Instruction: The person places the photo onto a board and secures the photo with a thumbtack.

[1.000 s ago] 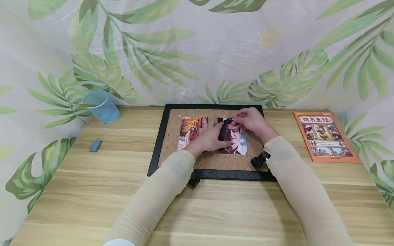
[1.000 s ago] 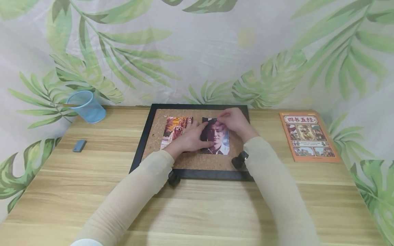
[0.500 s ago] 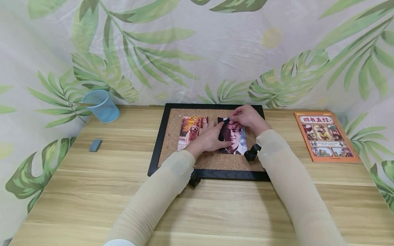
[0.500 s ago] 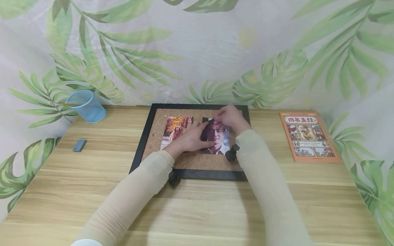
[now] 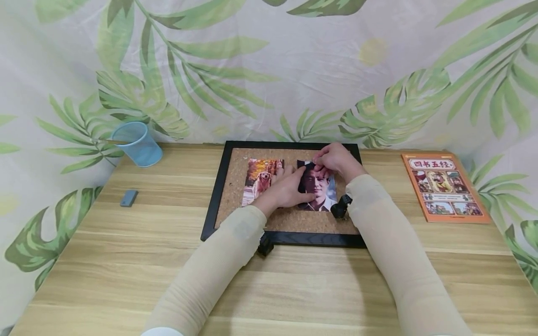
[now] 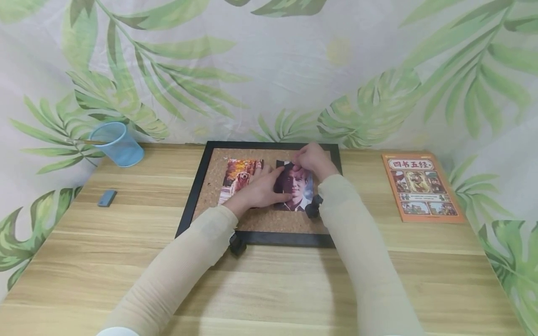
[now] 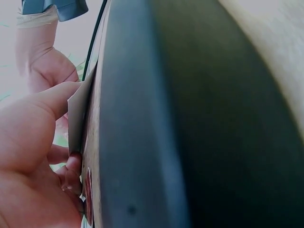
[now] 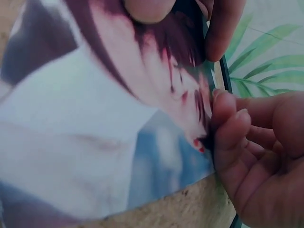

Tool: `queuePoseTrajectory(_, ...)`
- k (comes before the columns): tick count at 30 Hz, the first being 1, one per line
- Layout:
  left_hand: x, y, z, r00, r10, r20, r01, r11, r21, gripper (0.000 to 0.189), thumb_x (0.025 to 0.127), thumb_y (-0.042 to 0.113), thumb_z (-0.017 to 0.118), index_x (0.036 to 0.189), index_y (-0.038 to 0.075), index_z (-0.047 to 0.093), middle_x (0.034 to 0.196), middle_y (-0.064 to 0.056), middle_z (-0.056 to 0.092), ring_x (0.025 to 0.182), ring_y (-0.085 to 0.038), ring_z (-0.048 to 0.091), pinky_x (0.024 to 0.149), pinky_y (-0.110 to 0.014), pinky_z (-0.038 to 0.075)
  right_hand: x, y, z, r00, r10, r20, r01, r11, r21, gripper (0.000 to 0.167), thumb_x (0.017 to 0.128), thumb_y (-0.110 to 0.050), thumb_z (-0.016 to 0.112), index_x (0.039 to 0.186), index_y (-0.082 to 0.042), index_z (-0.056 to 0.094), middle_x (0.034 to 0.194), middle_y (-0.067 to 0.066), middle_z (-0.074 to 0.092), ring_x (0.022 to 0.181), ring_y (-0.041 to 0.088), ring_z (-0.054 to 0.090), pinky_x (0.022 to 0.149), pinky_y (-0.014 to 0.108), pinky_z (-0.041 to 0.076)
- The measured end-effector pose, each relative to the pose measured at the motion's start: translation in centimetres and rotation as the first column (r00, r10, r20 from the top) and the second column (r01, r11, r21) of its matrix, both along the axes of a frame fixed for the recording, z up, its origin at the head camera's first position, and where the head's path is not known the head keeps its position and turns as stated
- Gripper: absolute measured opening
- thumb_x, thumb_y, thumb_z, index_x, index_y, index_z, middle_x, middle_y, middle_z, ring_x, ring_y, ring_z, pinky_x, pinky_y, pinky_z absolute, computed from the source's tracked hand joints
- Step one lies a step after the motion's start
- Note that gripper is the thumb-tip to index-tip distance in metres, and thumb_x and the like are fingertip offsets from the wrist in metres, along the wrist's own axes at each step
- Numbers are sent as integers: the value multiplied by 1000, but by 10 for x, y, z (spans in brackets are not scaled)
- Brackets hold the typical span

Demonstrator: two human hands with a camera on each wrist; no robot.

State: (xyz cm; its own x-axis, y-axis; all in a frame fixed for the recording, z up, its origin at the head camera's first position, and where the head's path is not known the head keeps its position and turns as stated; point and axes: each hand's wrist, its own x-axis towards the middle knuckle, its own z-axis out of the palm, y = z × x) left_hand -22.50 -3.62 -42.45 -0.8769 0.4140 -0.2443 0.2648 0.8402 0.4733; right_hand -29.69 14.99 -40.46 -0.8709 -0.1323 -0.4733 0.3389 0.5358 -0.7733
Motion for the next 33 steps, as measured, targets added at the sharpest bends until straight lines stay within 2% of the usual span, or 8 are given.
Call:
queuePoseTrajectory(12, -2, 0, 0, 1000, -1, 5, 1, 1000, -12, 94, 100, 54, 72, 172, 12, 29, 166, -19, 36, 148, -40, 34, 121, -53, 34, -2, 5, -6, 998, -49, 30, 51, 996, -69, 26, 110, -10, 60, 128, 8, 65, 73, 4, 71, 54, 11, 66, 55, 26, 56)
queuePoseTrajectory(23, 0, 2, -2, 1000, 7, -4, -7, 1000, -6, 93, 99, 54, 73, 172, 13, 30, 165, -18, 36, 146, -40, 34, 118, -52, 35, -2, 4, -10, 998, -61, 18, 61, 998, -10, 17, 106, -13, 69, 113, 1, 64, 63, 2, 69, 51, 10, 66, 53, 25, 57)
queuePoseTrajectory(33, 1, 3, -2, 999, 0, -38, -1, 1000, -31, 94, 99, 53, 73, 171, 12, 30, 159, -19, 42, 140, -38, 39, 116, -51, 37, 0, 6, -10, 999, -44, 7, 44, 999, 15, 19, 106, -16, 69, 113, 1, 64, 61, 1, 65, 47, 10, 63, 50, 26, 56)
